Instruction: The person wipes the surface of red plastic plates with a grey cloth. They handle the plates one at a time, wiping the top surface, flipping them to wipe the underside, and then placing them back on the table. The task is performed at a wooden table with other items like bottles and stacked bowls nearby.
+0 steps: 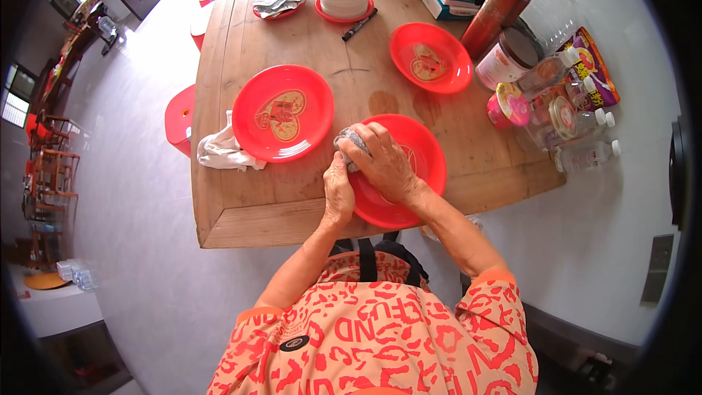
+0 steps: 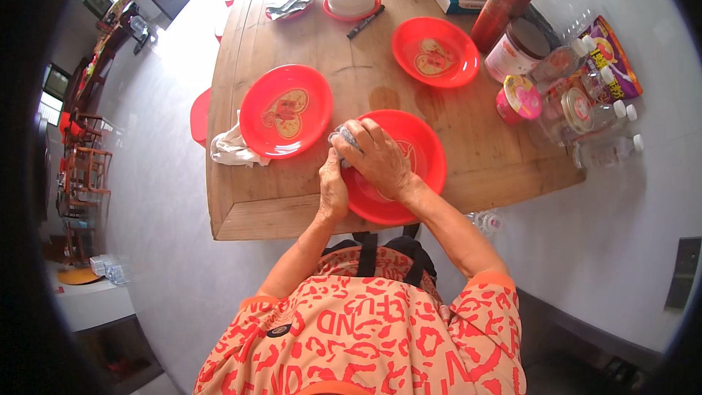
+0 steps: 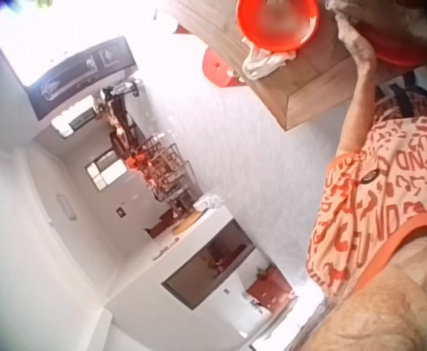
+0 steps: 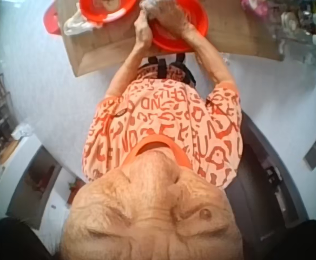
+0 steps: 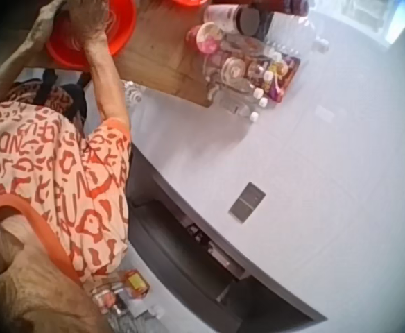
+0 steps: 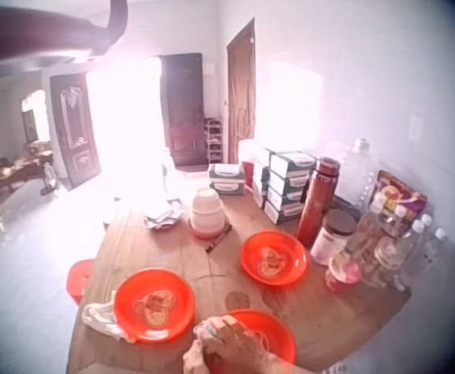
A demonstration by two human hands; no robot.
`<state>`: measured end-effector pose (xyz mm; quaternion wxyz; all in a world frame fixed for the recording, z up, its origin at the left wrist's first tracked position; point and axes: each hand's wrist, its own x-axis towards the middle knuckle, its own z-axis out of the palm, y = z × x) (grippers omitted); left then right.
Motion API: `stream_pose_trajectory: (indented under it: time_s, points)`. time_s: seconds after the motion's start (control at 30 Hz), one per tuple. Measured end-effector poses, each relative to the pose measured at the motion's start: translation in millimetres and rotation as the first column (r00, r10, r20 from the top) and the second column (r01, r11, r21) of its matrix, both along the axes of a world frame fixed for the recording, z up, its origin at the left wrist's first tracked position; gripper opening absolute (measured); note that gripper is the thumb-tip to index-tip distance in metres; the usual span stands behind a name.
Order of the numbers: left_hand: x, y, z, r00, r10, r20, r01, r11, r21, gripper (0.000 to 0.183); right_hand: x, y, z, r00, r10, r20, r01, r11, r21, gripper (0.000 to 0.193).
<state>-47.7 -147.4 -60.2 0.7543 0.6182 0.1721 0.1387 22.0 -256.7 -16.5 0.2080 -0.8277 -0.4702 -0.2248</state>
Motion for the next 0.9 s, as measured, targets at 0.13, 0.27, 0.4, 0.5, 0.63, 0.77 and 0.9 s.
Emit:
stream_pose_trajectory:
  time_s: [0.13, 0.27, 0.4, 0.5, 0.63, 0.77, 0.9]
  points:
    - [-2, -5, 12, 1.000, 0.003, -0.018, -0.005, 0.998, -0.067, 0.049, 17, -5, -6, 0.989, -0.141, 0.032, 0.143, 0.987, -0.068, 0.046]
    - [-2, -5, 4, 1.000, 0.003, -0.016, -0.005, 0.996, -0.093, 0.049, 24, -20, -11, 0.933, -0.327, 0.152, 0.346, 0.931, -0.119, 0.043]
    - [-2, -7, 2, 0.999, 0.042, 0.001, -0.042, 0.994, -0.098, 0.049, 24, -43, -14, 0.887, -0.434, 0.160, 0.456, 0.877, -0.151, 0.043]
    - [0, -8, -5, 0.998, 0.053, 0.017, -0.051, 0.993, -0.111, 0.050, 12, -54, -11, 0.854, -0.497, 0.152, 0.518, 0.839, -0.167, 0.043]
    - [0, -8, -8, 0.998, 0.062, 0.032, -0.058, 0.991, -0.118, 0.050, -10, -70, -4, 0.801, -0.582, 0.137, 0.598, 0.775, -0.206, 0.043]
    - [-2, -7, -1, 0.999, 0.035, 0.016, -0.033, 0.991, -0.130, 0.050, -22, -81, -4, 0.757, -0.649, -0.075, 0.628, 0.755, -0.189, 0.047]
    - [-2, -6, 0, 1.000, -0.006, -0.007, 0.006, 0.998, -0.059, 0.050, -5, -68, -7, 0.811, -0.568, 0.138, 0.584, 0.788, -0.193, 0.042]
